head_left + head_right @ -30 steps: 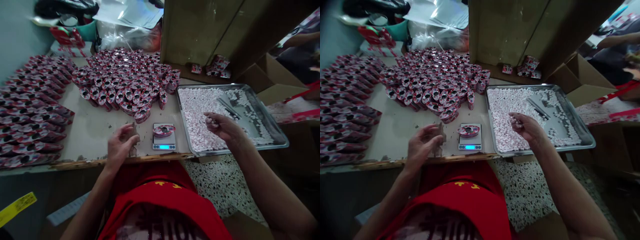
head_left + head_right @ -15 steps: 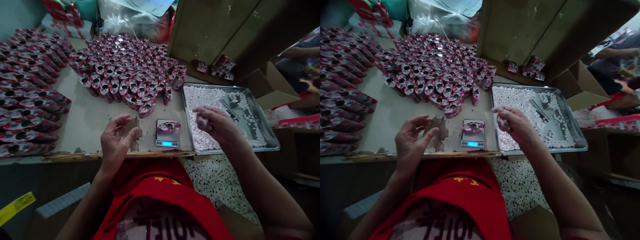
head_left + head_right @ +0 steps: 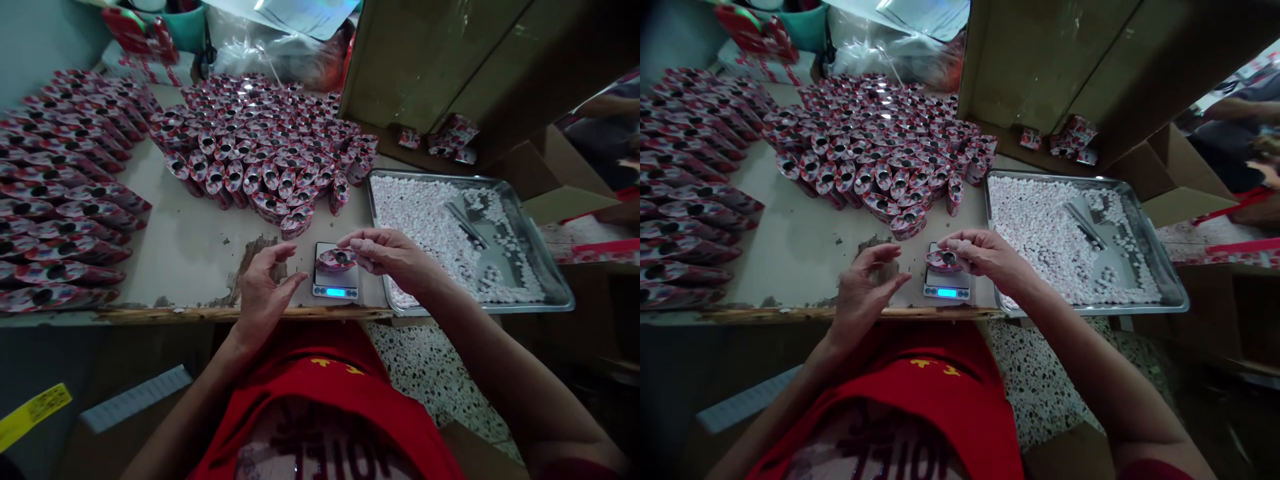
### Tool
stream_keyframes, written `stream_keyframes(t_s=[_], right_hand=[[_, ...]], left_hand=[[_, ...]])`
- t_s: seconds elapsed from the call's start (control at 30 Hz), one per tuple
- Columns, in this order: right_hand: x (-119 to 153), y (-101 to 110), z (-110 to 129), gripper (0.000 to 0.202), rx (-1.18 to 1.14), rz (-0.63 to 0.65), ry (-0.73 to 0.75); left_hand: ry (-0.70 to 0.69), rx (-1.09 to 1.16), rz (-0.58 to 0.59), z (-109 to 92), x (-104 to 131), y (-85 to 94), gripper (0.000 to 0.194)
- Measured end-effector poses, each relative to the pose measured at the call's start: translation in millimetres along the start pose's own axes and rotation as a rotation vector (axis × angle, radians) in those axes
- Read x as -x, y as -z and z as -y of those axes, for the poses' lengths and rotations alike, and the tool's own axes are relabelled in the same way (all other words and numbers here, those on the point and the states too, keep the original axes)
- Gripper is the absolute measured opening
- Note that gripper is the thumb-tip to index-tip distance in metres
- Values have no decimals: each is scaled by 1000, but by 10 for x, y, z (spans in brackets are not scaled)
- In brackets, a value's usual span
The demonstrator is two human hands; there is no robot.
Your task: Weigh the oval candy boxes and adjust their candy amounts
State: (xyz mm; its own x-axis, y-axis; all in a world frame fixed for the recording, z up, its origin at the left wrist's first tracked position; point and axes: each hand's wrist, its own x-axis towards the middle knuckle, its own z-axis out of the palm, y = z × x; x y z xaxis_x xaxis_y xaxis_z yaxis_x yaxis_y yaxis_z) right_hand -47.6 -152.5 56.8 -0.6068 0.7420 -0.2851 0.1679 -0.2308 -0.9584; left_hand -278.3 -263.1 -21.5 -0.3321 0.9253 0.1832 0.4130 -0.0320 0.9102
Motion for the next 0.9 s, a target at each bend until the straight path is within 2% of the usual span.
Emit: stream_keyframes(t_s=[0.13, 0.33, 0.43, 0.5, 0.6, 0.7, 0.77, 0.83, 0.9], right_hand=[[-55, 21, -83, 40, 113, 18, -18], [-93, -22, -160, 28, 406, -31, 154], [-50, -16, -117, 29, 335, 3, 103], [14, 96, -64, 34, 192, -60, 75], [125, 528, -37, 30, -126, -324, 94], [191, 1179, -146, 8, -407, -566, 77], [180, 1577, -269, 23, -513, -720, 51], [111, 1845, -387, 33, -571, -801, 79], [-5, 1960, -480, 26, -586, -762, 167]], left_hand=[[3, 6, 23, -13, 15, -14, 41], [-16, -24, 46, -48, 11, 16, 38], [-36, -52, 63, -63, 7, 17, 32], [-47, -52, 77, -70, 8, 21, 29], [-71, -66, 80, -86, -11, 48, 27], [-106, -119, 59, -132, -81, 69, 31], [-154, -161, 52, -186, -148, 48, 34], [-216, -218, 63, -254, -212, -11, 40], [-263, -284, 87, -324, -256, -95, 47]])
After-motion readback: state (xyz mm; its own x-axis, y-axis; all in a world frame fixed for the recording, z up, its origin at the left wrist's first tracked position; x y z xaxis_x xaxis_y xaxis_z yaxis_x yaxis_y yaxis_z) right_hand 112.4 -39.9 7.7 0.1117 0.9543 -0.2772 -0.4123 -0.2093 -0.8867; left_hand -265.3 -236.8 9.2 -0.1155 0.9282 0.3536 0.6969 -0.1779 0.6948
